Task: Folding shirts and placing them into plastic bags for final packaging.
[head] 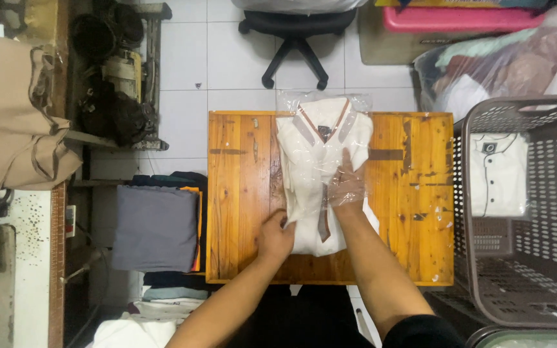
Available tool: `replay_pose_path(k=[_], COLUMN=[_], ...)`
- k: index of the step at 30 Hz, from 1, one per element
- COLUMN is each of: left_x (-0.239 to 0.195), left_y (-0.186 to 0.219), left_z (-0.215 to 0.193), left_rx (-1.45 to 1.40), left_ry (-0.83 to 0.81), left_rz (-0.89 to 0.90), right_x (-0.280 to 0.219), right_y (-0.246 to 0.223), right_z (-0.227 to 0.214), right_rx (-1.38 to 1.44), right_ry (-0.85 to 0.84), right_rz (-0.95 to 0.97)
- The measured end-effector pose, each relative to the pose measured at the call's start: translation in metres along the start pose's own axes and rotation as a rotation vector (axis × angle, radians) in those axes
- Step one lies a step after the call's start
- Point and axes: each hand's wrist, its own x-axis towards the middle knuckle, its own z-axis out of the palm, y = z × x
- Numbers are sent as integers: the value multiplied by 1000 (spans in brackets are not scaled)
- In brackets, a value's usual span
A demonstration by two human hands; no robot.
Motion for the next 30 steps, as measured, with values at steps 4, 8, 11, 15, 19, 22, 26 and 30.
replay_pose_path(k=[4, 8, 11, 15, 19, 22, 26, 30], left_x=[23, 14, 10, -7, -11, -5, -9, 8], left_y=[-24, -10, -9, 11, 17, 9, 7, -26], left_z=[19, 13, 12, 3, 0, 4, 0, 10], left_rx=[-16, -19, -91, -88, -142, -180, -184, -179], left_ry=[255, 240, 236, 219, 190, 168, 82, -18], left_rz=[-74, -77, -64, -22, -65, -71, 36, 16], right_x=[1, -6, -16, -24, -21, -33, -11, -2], right_y=[2, 7, 16, 23, 42, 13, 11, -13], right_z=[5, 4, 6, 10, 42, 29, 58, 57], right_rx=[-162, -299, -413, -658, -572, -565, -298, -415], right_ry=[-40, -65, -205, -161, -198, -232, -175, -208], right_rz=[-28, -52, -102, -409, -475, -243, -404, -495])
